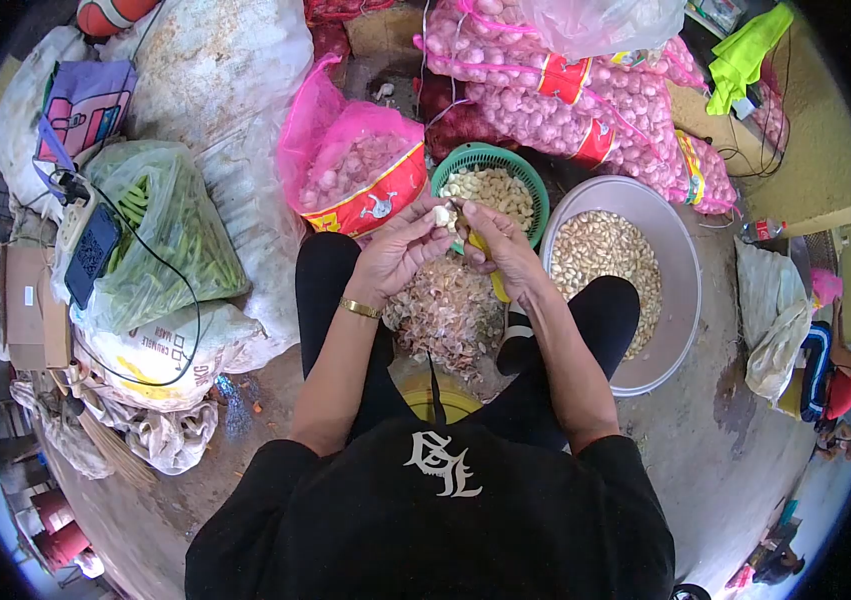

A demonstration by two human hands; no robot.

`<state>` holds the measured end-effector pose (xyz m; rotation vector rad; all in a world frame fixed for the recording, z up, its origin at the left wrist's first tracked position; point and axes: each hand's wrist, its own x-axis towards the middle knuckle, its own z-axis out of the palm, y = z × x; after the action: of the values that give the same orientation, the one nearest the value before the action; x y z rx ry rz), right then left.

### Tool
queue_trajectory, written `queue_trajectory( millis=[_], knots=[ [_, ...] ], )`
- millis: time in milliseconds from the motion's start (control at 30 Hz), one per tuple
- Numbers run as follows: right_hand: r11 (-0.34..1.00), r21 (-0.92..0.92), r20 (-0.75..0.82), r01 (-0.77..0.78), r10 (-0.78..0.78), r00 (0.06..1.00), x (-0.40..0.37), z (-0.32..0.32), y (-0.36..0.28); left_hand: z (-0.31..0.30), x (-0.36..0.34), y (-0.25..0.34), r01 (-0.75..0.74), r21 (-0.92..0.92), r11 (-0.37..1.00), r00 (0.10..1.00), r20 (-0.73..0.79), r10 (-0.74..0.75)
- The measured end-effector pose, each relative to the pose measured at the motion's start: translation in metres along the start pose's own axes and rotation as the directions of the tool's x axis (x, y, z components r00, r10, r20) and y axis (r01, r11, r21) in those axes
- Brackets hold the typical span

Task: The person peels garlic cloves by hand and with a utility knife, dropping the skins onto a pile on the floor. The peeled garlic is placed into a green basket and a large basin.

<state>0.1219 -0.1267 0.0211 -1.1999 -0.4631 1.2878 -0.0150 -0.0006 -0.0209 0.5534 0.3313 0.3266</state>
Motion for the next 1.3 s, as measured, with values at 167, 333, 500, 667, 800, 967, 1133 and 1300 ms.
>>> queue_trajectory(
  millis=[167,333,500,667,800,967,1133,1300],
  knots=[
    [0.996,0.072,-0.099,0.043,-0.036,0.994,-0.001,-0.004,-0.012,-0.005,-0.002,-0.003,0.035,-0.049,0.998,0.997,0.065,-0.032],
    [0.983,-0.127,-0.095,0.129,-0.142,0.985,-0.002,-0.016,-0.011,0.001,-0.007,0.003,-0.056,0.012,0.998,0.998,0.035,0.056],
    [0.896,-0.434,-0.02,0.09,-0.11,0.994,-0.005,-0.03,-0.006,0.0,-0.011,0.008,-0.172,-0.007,0.985,0.985,0.029,0.172],
    [0.905,-0.405,-0.018,0.132,-0.153,0.988,-0.016,-0.014,-0.007,-0.004,-0.013,0.009,-0.18,-0.036,0.983,0.982,0.054,0.182],
    [0.918,-0.382,-0.027,0.104,-0.124,0.992,-0.017,-0.013,-0.009,-0.003,-0.012,0.009,-0.208,-0.036,0.978,0.978,0.019,0.208],
    [0.892,-0.407,0.067,0.195,-0.184,0.981,-0.014,-0.019,-0.005,-0.004,-0.012,0.008,-0.219,-0.021,0.976,0.976,-0.023,0.218],
    [0.842,-0.538,0.101,0.053,0.002,0.995,-0.014,-0.024,-0.005,0.002,-0.012,0.01,-0.236,-0.017,0.972,0.97,-0.056,0.235],
    [0.764,-0.611,0.187,0.209,-0.117,0.975,-0.014,-0.02,0.005,0.007,-0.014,0.013,-0.25,-0.001,0.968,0.965,-0.085,0.249]
  ],
)
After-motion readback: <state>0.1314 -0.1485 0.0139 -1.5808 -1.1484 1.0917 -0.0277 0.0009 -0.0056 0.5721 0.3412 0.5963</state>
